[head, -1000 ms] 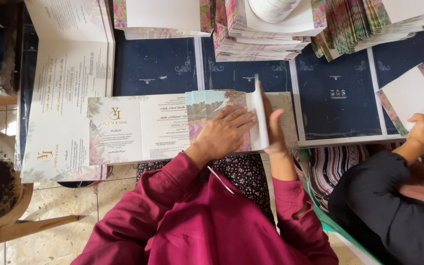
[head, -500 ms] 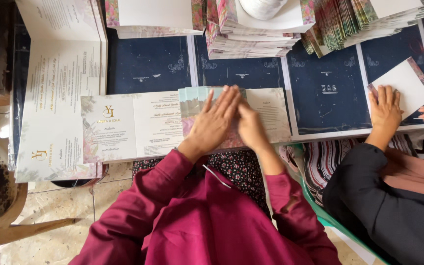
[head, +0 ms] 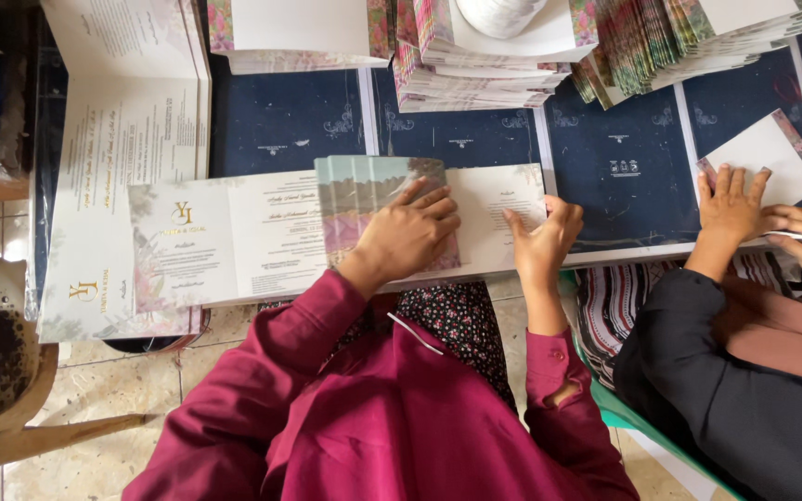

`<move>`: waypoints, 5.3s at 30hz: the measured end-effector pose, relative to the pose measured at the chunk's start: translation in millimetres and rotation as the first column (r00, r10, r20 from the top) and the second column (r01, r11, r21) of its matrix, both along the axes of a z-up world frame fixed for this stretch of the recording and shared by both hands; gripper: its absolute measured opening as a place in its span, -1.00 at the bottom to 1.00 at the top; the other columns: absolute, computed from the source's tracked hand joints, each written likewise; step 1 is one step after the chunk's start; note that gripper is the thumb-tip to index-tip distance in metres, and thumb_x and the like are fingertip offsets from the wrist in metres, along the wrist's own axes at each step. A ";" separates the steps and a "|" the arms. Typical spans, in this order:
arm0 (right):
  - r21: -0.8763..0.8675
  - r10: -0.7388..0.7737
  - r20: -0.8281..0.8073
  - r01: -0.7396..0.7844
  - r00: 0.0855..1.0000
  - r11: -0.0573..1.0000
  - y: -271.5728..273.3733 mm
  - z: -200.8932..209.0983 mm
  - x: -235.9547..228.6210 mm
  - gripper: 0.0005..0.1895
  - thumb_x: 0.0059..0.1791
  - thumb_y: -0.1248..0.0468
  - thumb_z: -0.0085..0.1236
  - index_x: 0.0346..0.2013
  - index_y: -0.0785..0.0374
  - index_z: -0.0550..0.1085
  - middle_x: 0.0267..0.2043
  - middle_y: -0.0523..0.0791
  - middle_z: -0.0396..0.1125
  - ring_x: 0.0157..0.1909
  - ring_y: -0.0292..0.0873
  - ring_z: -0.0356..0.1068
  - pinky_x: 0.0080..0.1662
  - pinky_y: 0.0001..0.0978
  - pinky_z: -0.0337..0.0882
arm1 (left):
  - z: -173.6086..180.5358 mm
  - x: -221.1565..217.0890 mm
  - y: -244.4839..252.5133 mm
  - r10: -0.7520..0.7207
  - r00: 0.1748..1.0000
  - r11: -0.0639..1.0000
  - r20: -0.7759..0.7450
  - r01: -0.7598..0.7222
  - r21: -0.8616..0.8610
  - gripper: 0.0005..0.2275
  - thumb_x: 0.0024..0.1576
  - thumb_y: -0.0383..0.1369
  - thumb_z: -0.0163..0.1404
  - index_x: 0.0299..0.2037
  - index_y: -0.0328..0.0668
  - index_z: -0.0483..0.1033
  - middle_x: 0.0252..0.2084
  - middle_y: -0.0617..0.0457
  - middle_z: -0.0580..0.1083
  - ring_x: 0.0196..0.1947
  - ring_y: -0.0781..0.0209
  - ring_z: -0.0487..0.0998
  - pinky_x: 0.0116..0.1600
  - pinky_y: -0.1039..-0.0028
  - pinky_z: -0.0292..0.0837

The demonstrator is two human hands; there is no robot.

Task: The person sits at a table and folds a stack of printed papers, which appear to be invitations or brochures. They pick up each sheet, fold it in half, and place it into a neat pile on the table.

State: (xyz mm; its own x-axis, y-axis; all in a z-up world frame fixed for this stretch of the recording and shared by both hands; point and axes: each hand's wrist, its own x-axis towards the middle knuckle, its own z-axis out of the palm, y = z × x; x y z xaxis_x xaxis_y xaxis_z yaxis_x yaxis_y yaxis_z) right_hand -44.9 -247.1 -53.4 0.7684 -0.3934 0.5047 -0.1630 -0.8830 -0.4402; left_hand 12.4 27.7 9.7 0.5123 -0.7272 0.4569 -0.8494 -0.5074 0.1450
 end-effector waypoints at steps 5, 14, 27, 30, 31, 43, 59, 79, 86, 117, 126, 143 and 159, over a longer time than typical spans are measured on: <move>0.183 0.226 0.007 -0.223 0.974 0.957 -9.8 42.7 -4.9 -0.32 -0.23 0.22 0.59 0.05 0.34 0.39 0.00 0.05 0.23 0.06 0.25 0.33 0.04 0.11 0.41 | 5.1 -0.9 6.5 -0.013 1.000 1.000 -0.004 0.013 -0.023 -0.68 0.17 -0.13 -0.04 0.08 0.14 0.61 0.20 0.17 0.51 0.40 0.12 0.38 0.53 0.09 0.06; 0.741 0.201 0.563 -0.382 0.802 -0.552 51.2 103.2 9.7 0.03 -0.05 -0.44 -0.19 0.40 0.32 0.30 0.34 0.10 0.29 0.33 0.11 0.33 0.29 0.04 0.36 | -13.7 -2.7 -1.4 0.000 0.998 0.998 -0.064 0.003 0.056 -0.54 0.19 -0.12 -0.14 0.31 0.16 0.45 0.45 0.29 0.34 0.49 0.03 0.23 0.56 -0.05 -0.10; 0.343 0.640 -0.137 -0.570 0.756 0.747 124.0 55.4 25.1 -0.25 0.23 -0.17 -0.63 0.62 0.18 -0.17 0.68 0.02 -0.41 0.67 0.08 -0.37 0.55 -0.02 -0.27 | 64.9 -10.6 16.7 -0.055 0.897 0.905 -0.439 -0.141 -0.401 -0.62 0.25 -0.50 -0.30 0.21 -0.51 0.39 0.11 -0.51 0.43 0.17 -0.48 0.42 0.33 -0.20 0.26; 0.090 0.558 -0.289 -0.558 0.778 0.825 141.3 47.2 26.6 -0.30 0.26 0.05 -0.25 0.57 0.40 -0.09 0.65 0.19 -0.39 0.64 0.24 -0.34 0.53 0.07 -0.26 | 19.6 15.3 25.4 0.003 0.891 0.744 -0.455 -0.305 -0.594 -0.55 0.36 -0.56 -0.27 0.48 -0.46 0.08 0.47 -0.31 0.22 0.51 -0.28 0.11 0.56 0.03 -0.07; 0.094 0.558 -0.292 -0.558 0.776 0.825 137.1 49.9 24.0 -0.30 0.26 0.05 -0.25 0.57 0.40 -0.09 0.65 0.19 -0.39 0.64 0.24 -0.34 0.53 0.07 -0.26 | 20.6 9.8 19.0 0.003 0.888 0.745 -0.459 -0.309 -0.591 -0.55 0.36 -0.56 -0.27 0.48 -0.46 0.08 0.47 -0.31 0.22 0.51 -0.28 0.11 0.56 0.03 -0.07; -0.028 0.011 0.024 -0.010 1.000 1.000 4.9 13.0 5.7 -0.32 -0.29 -0.02 0.66 -0.06 0.17 0.48 -0.13 -0.14 0.20 -0.07 0.06 0.30 0.03 -0.08 0.31 | 11.0 -10.2 -25.3 -0.081 0.995 0.988 0.061 0.088 -0.129 -0.75 0.11 -0.21 -0.04 -0.09 0.11 0.66 0.09 0.12 0.59 0.26 0.02 0.53 0.43 0.10 0.27; 0.161 0.205 0.029 -0.207 0.978 0.965 -17.4 47.3 -9.3 -0.43 -0.27 0.27 0.63 -0.06 0.32 0.54 -0.07 0.00 0.31 -0.04 0.14 0.41 -0.06 -0.07 0.48 | 12.2 -10.5 2.3 -0.044 0.999 0.998 -0.030 0.042 -0.053 -0.65 0.14 -0.15 0.01 0.08 0.02 0.61 0.20 0.09 0.53 0.38 0.08 0.40 0.51 0.12 0.13; 0.761 0.722 0.125 -0.533 0.680 0.371 123.7 91.2 24.3 0.08 0.00 -0.52 -0.88 0.62 0.03 -0.09 0.69 -0.16 -0.40 0.66 -0.06 -0.50 0.56 -0.07 -0.49 | -16.6 3.0 -5.0 -0.083 0.995 0.996 -0.048 0.081 -0.042 -0.68 0.03 -0.14 -0.03 -0.15 -0.06 0.66 -0.01 0.10 0.57 0.32 0.03 0.41 0.57 -0.02 -0.04; 0.096 0.572 -0.227 -0.566 0.788 0.818 135.0 46.7 28.3 -0.33 0.15 0.30 -0.05 0.52 0.47 0.04 0.60 0.28 -0.23 0.60 0.28 -0.20 0.52 0.05 -0.13 | -6.8 16.6 10.6 -0.046 0.931 0.738 -0.362 -0.213 -0.641 -0.44 0.11 -0.67 -0.14 0.40 -0.59 0.13 0.40 -0.54 0.17 0.45 -0.51 0.15 0.54 -0.04 0.07; 0.754 0.154 0.564 -0.429 0.812 -0.498 27.5 100.4 -6.4 0.08 -0.06 -0.41 -0.21 0.45 0.39 0.18 0.46 0.24 0.17 0.44 0.18 0.21 0.38 0.11 0.25 | 2.7 -10.1 -2.2 -0.033 0.999 0.999 -0.039 0.032 -0.022 -0.63 0.18 -0.19 -0.09 0.18 0.07 0.57 0.32 0.17 0.47 0.43 0.11 0.35 0.53 0.08 0.05; 0.781 0.729 0.185 -0.549 0.659 0.297 107.3 97.4 32.3 0.01 0.07 -0.45 -0.83 0.61 0.12 -0.17 0.69 -0.14 -0.41 0.67 -0.09 -0.51 0.58 -0.13 -0.48 | -2.0 -6.4 -2.7 -0.048 0.996 0.999 -0.070 0.047 -0.017 -0.64 0.19 -0.19 -0.11 0.14 0.04 0.56 0.24 0.15 0.50 0.40 0.10 0.36 0.54 0.01 -0.01; 0.448 0.602 -0.135 -0.494 0.787 0.745 111.7 69.3 22.9 -0.33 0.21 -0.01 -0.17 0.53 0.30 0.09 0.58 0.23 -0.11 0.57 0.31 -0.13 0.50 0.09 -0.09 | 101.0 -29.2 61.1 -0.224 0.817 0.580 -0.531 -0.326 -0.747 -0.69 0.20 -0.57 0.02 0.14 -0.16 0.45 0.32 -0.19 0.35 0.40 -0.30 0.34 0.44 -0.08 0.26; 0.696 0.465 -0.060 -0.297 0.883 0.654 103.2 84.7 -64.8 -0.15 -0.32 0.26 0.62 0.24 0.20 0.48 0.17 0.01 0.45 0.32 -0.06 0.34 0.28 0.02 0.34 | 32.9 -62.4 -21.0 -0.609 0.104 0.624 -0.786 -0.549 -0.556 -0.28 0.35 0.08 -0.24 0.50 -0.45 0.04 0.52 -0.56 -0.04 0.44 -0.58 0.13 0.32 -0.29 0.23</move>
